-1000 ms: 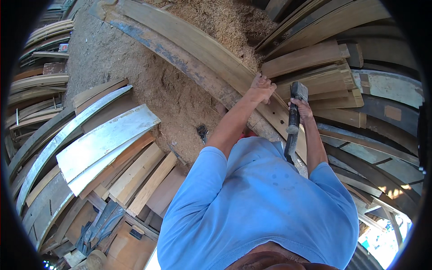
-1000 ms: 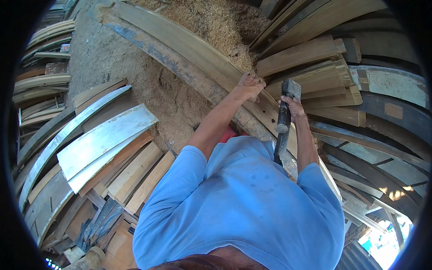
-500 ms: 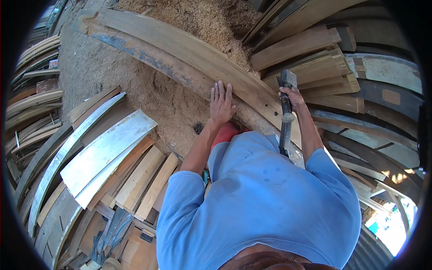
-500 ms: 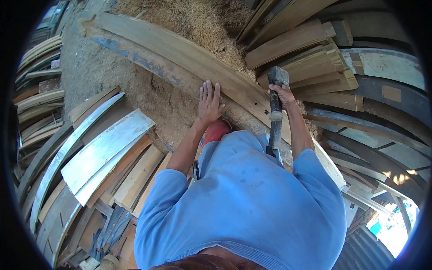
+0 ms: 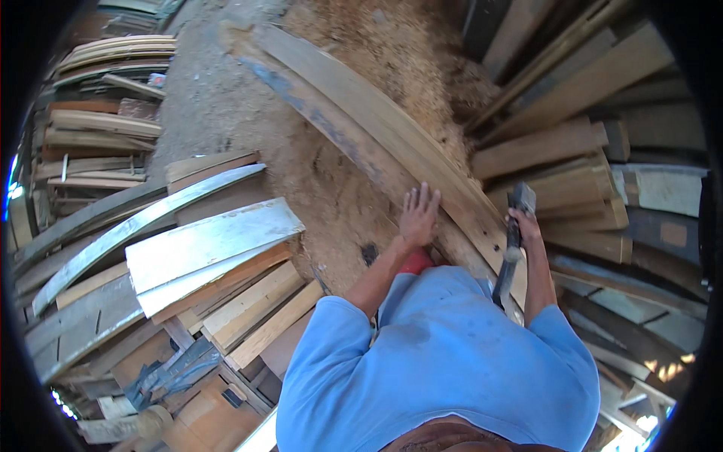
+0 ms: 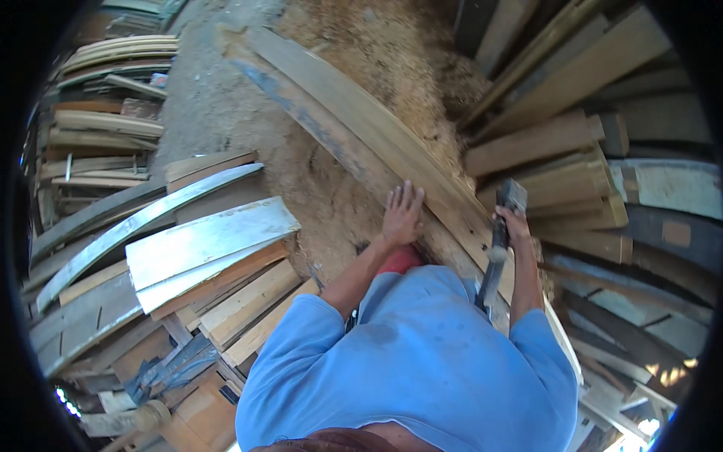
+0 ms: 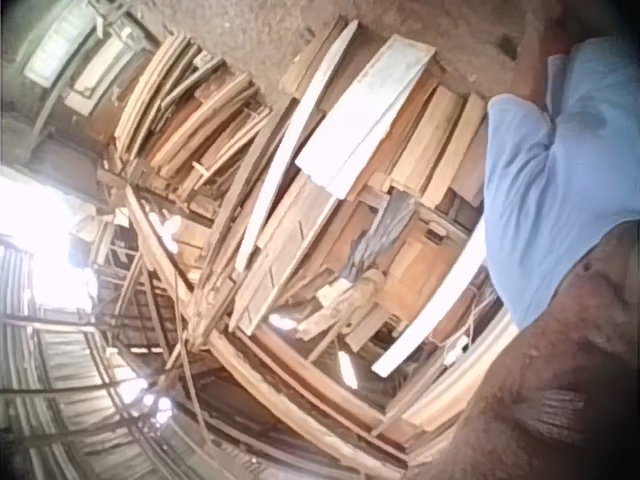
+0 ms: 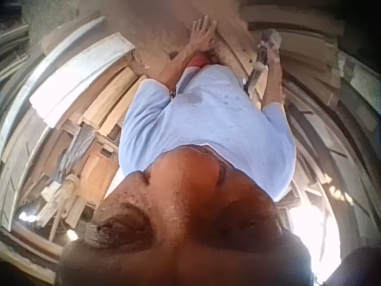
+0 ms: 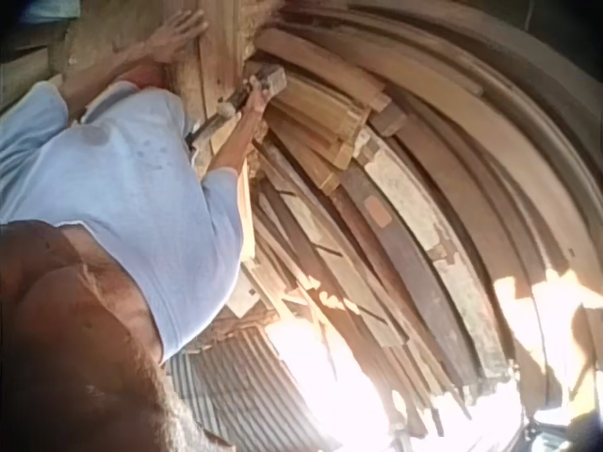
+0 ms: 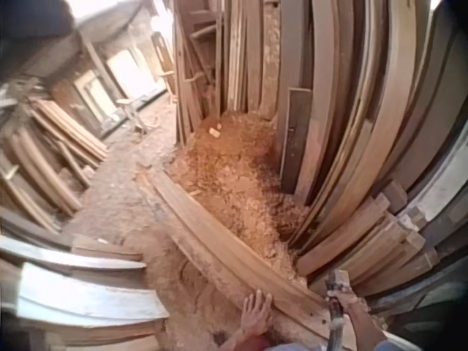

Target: The person carves a slot into a long wooden plank using a mallet and a chisel. The person hammers the chisel repeatedly to remove wood, repositions the plank several times, and clears away wood shavings by hand.

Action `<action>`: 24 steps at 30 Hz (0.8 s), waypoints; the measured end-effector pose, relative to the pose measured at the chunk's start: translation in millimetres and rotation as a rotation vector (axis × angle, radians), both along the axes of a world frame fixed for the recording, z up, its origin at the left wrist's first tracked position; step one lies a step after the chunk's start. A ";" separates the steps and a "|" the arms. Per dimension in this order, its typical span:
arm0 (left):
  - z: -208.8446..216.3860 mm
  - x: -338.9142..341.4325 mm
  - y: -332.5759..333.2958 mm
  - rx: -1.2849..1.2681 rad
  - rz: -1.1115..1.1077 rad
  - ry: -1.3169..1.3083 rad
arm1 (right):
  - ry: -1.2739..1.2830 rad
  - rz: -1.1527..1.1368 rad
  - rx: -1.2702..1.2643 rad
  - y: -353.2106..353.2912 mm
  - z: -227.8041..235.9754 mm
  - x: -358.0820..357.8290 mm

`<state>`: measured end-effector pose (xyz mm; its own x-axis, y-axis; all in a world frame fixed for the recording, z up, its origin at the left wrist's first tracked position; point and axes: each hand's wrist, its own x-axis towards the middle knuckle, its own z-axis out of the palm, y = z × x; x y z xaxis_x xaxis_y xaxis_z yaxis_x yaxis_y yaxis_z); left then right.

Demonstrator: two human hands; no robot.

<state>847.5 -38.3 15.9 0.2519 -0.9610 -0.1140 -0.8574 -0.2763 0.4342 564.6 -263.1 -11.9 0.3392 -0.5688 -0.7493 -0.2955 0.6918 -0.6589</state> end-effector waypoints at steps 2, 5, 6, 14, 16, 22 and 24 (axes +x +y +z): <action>4.9 4.9 4.6 0.025 -0.002 0.013 | -0.019 0.015 0.013 0.3 -7.3 2.4; 1.0 18.0 8.1 -0.050 0.043 -0.099 | -0.013 0.023 0.013 6.8 -5.1 9.1; 12.7 26.1 -2.8 -0.044 0.053 -0.075 | -0.013 -0.006 -0.005 7.1 -1.8 4.3; 65.4 139.6 -68.6 -0.180 0.181 -0.076 | 0.073 -0.150 -0.048 18.8 11.6 7.9; 78.6 168.5 -88.3 -0.127 -0.047 -0.118 | 0.122 -0.174 -0.072 21.5 5.1 -2.6; 41.0 234.0 -136.8 0.508 -0.601 -0.204 | 0.260 -0.167 0.020 45.2 43.4 21.1; 45.5 236.6 -158.4 0.722 -0.781 -0.145 | 0.213 -0.226 0.095 69.1 49.3 18.7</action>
